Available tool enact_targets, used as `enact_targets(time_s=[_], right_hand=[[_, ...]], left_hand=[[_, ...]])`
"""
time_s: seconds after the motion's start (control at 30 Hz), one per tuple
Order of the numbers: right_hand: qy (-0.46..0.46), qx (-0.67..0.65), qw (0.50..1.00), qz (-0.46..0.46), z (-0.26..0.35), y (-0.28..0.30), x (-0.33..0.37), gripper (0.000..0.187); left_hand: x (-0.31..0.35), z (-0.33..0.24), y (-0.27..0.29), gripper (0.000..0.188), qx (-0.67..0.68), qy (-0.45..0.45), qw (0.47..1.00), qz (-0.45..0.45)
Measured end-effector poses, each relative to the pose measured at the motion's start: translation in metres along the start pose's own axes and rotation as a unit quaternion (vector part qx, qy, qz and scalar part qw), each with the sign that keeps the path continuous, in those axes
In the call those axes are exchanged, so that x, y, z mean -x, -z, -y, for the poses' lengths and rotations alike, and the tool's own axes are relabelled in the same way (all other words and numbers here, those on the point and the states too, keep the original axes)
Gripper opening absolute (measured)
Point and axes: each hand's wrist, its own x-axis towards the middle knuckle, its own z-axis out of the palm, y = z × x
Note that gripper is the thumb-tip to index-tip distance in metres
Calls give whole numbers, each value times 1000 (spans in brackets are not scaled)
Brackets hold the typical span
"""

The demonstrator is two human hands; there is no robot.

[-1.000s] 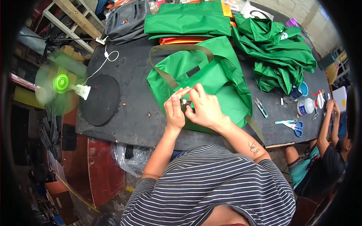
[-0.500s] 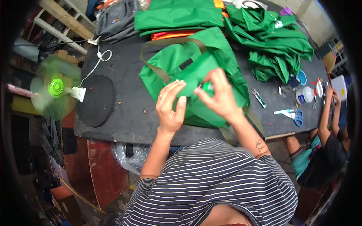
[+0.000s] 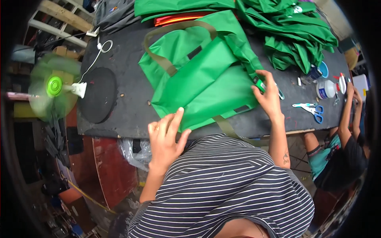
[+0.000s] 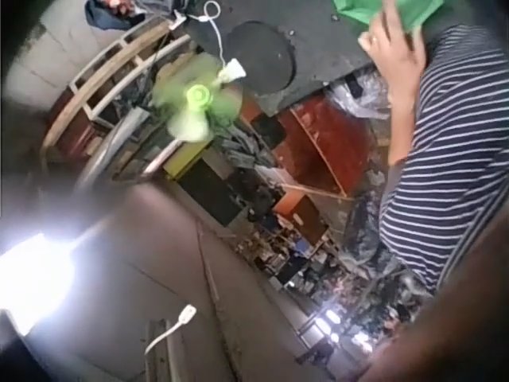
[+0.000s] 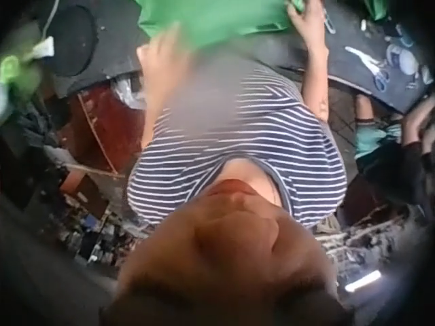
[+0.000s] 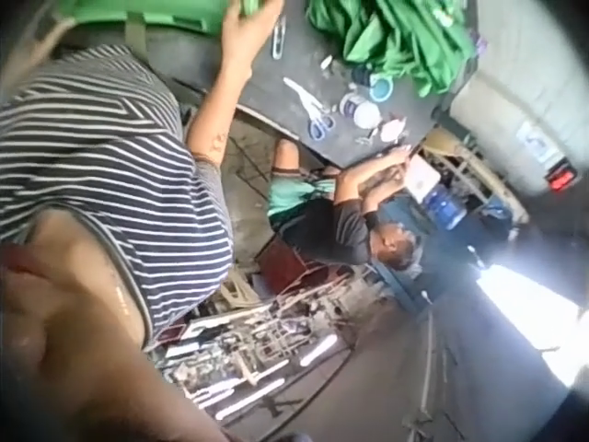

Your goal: Folding and inspecting green tote bags at a workbench.

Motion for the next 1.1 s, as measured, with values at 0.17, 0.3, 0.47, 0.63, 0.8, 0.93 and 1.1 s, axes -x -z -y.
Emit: enact_targets(time_s=[0.17, 0.3, 0.47, 0.63, 0.8, 0.93, 1.1], right_hand=[[-21, -78, 983, -162, -16, 5, 10, 33], [-95, 27, 982, -159, -76, 20, 19, 27], [-95, 242, 952, -162, -79, 29, 23, 38], [32, 54, 983, -175, -37, 23, -43, 23], [118, -2, 990, -74, 11, -11, -130, 35], [9, -76, 993, 95, -2, -40, -152, 64], [4, -377, 902, 211, -4, 15, -138, 34]], left_hand=[[38, 8, -29, 86, 117, 49, 986, -111], [42, 11, -35, 98, 153, 16, 975, -157], [50, 25, -28, 79, 126, -69, 965, -218], [5, 73, -27, 21, 153, 100, 913, -366], [-49, 154, -50, 26, 341, 329, 839, -266], [-92, 148, -62, 56, 269, 295, 902, -166], [-93, 167, -61, 50, 289, 256, 911, -147]])
